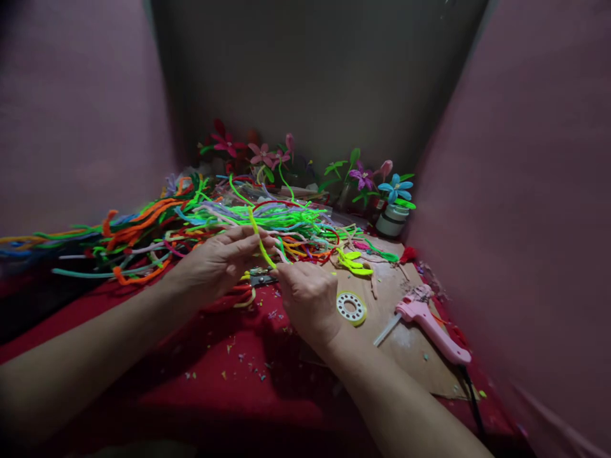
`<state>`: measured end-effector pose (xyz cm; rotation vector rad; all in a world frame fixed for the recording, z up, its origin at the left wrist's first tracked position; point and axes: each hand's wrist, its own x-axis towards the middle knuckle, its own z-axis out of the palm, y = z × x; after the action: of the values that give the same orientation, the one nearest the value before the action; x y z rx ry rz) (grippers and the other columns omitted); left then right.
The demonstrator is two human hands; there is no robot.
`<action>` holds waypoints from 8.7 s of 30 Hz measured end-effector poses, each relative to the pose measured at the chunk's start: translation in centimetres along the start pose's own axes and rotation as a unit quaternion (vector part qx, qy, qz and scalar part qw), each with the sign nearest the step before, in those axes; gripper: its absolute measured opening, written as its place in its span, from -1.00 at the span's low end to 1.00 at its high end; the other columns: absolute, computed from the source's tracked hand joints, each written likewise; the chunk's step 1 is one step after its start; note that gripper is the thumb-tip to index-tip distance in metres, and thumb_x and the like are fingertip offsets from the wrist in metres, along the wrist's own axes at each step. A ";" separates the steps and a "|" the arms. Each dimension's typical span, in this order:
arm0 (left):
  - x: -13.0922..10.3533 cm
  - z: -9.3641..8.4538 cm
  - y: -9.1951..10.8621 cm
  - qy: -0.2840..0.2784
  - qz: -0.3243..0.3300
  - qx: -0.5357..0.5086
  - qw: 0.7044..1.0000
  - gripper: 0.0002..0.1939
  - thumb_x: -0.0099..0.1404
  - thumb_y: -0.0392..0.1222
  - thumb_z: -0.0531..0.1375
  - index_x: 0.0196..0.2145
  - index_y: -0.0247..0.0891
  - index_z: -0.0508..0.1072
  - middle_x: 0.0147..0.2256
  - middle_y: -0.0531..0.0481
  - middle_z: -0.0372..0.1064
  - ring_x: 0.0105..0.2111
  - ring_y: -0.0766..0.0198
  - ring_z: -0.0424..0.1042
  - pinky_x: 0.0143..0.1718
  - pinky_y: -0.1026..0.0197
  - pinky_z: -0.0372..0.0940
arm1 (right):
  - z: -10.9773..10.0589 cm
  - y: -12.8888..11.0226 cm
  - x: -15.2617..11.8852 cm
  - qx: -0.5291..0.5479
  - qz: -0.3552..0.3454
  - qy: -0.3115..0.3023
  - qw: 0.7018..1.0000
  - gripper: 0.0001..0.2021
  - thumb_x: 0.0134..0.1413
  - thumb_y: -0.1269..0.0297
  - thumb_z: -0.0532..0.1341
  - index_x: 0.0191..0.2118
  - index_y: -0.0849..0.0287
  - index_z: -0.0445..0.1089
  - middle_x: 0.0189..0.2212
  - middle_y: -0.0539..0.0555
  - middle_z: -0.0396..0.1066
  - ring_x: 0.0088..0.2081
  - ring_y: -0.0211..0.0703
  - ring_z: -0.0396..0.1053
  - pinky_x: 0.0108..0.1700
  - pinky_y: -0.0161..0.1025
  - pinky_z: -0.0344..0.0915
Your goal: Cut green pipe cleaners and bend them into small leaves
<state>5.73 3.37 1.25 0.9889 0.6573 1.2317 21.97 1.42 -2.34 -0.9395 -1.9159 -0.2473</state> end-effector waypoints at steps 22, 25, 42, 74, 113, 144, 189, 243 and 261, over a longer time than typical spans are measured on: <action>0.6 -1.3 4.0 0.113 0.099 -0.204 0.967 -0.72 0.25 -0.51 -0.09 -0.53 -0.32 0.27 -0.68 0.16 0.02 -0.69 0.50 0.02 -0.64 0.41 0.06 | 0.3 0.1 0.3 0.123 0.202 -0.093 0.967 -0.67 0.10 0.27 0.09 -0.66 0.18 0.15 -0.70 -0.12 -0.08 -0.62 -0.37 -0.09 -0.54 -0.36 -0.11; 0.9 -2.6 4.6 0.119 0.108 -0.219 0.962 -0.70 0.23 -0.54 -0.11 -0.52 -0.34 0.28 -0.68 0.15 0.04 -0.69 0.50 0.04 -0.65 0.42 0.06 | 0.4 0.2 0.3 0.124 0.216 -0.111 0.962 -0.67 0.10 0.24 0.09 -0.65 0.17 0.16 -0.70 -0.11 -0.09 -0.61 -0.36 -0.10 -0.54 -0.35 -0.11; 2.4 -3.0 1.6 0.106 0.102 -0.081 0.986 -0.87 0.22 -0.42 0.13 -0.40 -0.40 0.49 -0.36 -0.08 0.44 -0.35 0.36 0.41 -0.24 0.26 0.34 | 0.0 0.9 0.7 0.147 0.262 -0.082 0.950 -0.74 0.05 0.22 0.13 -0.55 0.22 0.39 -0.68 -0.08 0.09 -0.58 -0.34 0.00 -0.50 -0.34 -0.04; 0.3 0.0 -2.2 0.031 0.056 0.142 0.988 -0.82 0.05 -0.19 0.30 -0.39 -0.32 0.45 -0.53 0.10 0.32 -0.60 0.46 0.24 -0.56 0.35 0.17 | 0.6 1.0 1.2 0.463 0.375 -0.036 0.802 -0.80 -0.02 0.19 0.24 -0.49 0.23 0.39 -0.62 -0.06 0.34 -0.57 -0.36 0.23 -0.47 -0.35 0.16; -0.4 0.5 -1.2 0.043 0.057 0.173 0.982 -0.79 -0.01 -0.22 0.33 -0.34 -0.29 0.55 -0.56 0.08 0.36 -0.66 0.48 0.23 -0.65 0.39 0.13 | 0.0 -0.1 1.2 0.591 0.375 -0.181 0.691 -0.79 -0.05 0.17 0.27 -0.40 0.24 0.46 -0.52 0.06 0.49 -0.56 -0.30 0.40 -0.46 -0.34 0.30; -0.4 0.8 -1.8 -0.012 0.031 0.067 0.997 -0.87 0.01 -0.25 0.34 -0.45 -0.34 0.51 -0.63 0.10 0.30 -0.65 0.47 0.27 -0.61 0.40 0.22 | 0.6 -0.3 1.0 0.624 0.472 -0.110 0.613 -0.71 -0.31 0.28 0.42 -0.57 0.21 0.27 -0.64 -0.04 0.36 -0.64 -0.39 0.22 -0.60 -0.40 0.08; -0.8 0.8 -0.1 -0.037 0.017 0.188 0.981 -0.84 0.12 -0.19 0.26 -0.48 -0.32 0.38 -0.73 0.16 0.19 -0.76 0.54 0.10 -0.75 0.45 -0.08 | 0.4 0.6 1.0 0.694 0.541 -0.162 0.446 -0.91 -0.12 0.53 0.28 -0.44 0.28 0.37 -0.61 0.00 0.43 -0.58 -0.37 0.36 -0.52 -0.42 0.26; -0.1 0.3 -2.0 0.033 -0.005 0.094 0.995 -0.82 0.09 -0.23 0.27 -0.49 -0.33 0.32 -0.70 0.21 0.06 -0.75 0.58 -0.04 -0.72 0.42 -0.16 | 0.0 -0.6 1.0 0.484 0.396 -0.153 0.765 -0.82 -0.03 0.27 0.24 -0.55 0.21 0.45 -0.62 -0.02 0.34 -0.55 -0.33 0.19 -0.38 -0.28 0.14; -0.8 0.5 -1.1 0.048 0.002 0.244 0.969 -0.76 0.07 -0.13 0.26 -0.60 -0.28 0.32 -0.76 0.17 0.09 -0.77 0.50 -0.01 -0.75 0.38 -0.13 | 0.4 0.0 1.1 0.506 0.421 -0.132 0.741 -0.86 -0.12 0.32 0.27 -0.60 0.21 0.45 -0.65 -0.02 0.33 -0.56 -0.34 0.16 -0.40 -0.28 0.08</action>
<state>6.51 2.47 0.40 1.3397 1.0680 1.1496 21.41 2.15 -1.66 -0.9431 -1.2974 1.3941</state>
